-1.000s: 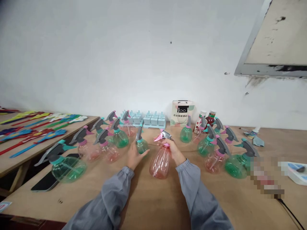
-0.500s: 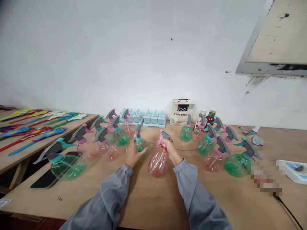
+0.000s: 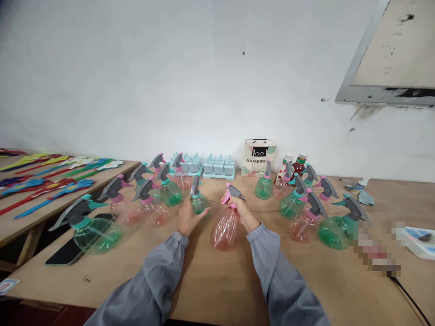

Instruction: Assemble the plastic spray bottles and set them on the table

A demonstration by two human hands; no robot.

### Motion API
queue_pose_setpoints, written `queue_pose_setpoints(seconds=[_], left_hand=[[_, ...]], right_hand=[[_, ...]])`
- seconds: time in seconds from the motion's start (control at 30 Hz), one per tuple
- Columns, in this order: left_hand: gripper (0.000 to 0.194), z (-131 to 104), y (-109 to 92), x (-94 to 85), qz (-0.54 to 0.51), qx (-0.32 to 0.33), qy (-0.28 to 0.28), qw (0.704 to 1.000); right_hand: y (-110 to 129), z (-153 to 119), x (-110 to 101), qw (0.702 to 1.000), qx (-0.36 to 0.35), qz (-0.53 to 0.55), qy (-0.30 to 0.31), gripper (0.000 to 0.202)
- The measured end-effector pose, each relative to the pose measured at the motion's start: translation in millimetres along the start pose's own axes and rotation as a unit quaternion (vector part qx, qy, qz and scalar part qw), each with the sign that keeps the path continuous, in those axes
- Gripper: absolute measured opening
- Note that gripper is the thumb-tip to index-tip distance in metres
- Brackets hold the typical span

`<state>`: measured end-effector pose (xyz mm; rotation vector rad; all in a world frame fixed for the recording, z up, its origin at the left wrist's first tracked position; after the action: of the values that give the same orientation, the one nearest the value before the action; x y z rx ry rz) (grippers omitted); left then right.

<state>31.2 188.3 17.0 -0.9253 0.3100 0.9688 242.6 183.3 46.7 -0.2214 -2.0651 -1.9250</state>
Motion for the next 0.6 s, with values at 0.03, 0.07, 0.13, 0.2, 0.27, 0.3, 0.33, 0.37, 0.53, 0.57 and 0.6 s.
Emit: queue_pose_setpoints(seconds=[0.03,0.07,0.13,0.2,0.27,0.3,0.33,0.37,0.53,0.57,0.6], left_hand=[[0.087,0,0,0.3,-0.001,0.000,0.002,1.000],[0.087,0,0,0.7,-0.001,0.000,0.005,1.000],[0.087,0,0,1.5,0.001,-0.004,0.010,1.000],[0.088,0,0,1.7,0.003,-0.005,0.012,1.000],[0.088,0,0,1.4,0.003,-0.007,0.011,1.000],[0.088,0,0,1.4,0.003,-0.007,0.012,1.000],[0.088,0,0,1.3,0.003,-0.007,0.012,1.000],[0.088,0,0,1.3,0.003,-0.007,0.013,1.000],[0.088,0,1,1.7,0.005,-0.013,0.023,1.000],[0.088,0,1,1.5,0.007,-0.015,0.023,1.000],[0.088,0,1,1.0,0.009,-0.017,0.022,1.000]], right_hand=[[1,0,2,1.000,-0.002,-0.001,0.009,0.017],[2,0,4,1.000,-0.006,-0.003,0.021,0.020],[3,1,4,0.999,-0.017,-0.001,0.028,0.024],[1,4,-1,1.000,-0.023,0.007,0.009,0.021],[-4,7,-10,0.999,-0.021,0.015,-0.022,0.015],[-6,8,-13,0.999,-0.021,0.017,-0.031,0.014],[-7,9,-14,0.999,-0.022,0.017,-0.035,0.014],[-8,10,-15,0.999,-0.021,0.016,-0.035,0.015],[-5,6,-9,1.000,-0.019,0.003,-0.022,0.022],[-3,5,-8,0.999,-0.024,0.000,-0.024,0.023],[-1,4,-8,0.999,-0.029,-0.001,-0.027,0.022]])
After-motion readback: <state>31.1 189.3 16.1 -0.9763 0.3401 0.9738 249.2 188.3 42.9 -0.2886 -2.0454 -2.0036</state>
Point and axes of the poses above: each hand's wrist, its own z-axis towards the middle knuckle, its own x-axis out of the palm, y = z × x, the point moved 10 cm from there along z, towards the middle knuckle
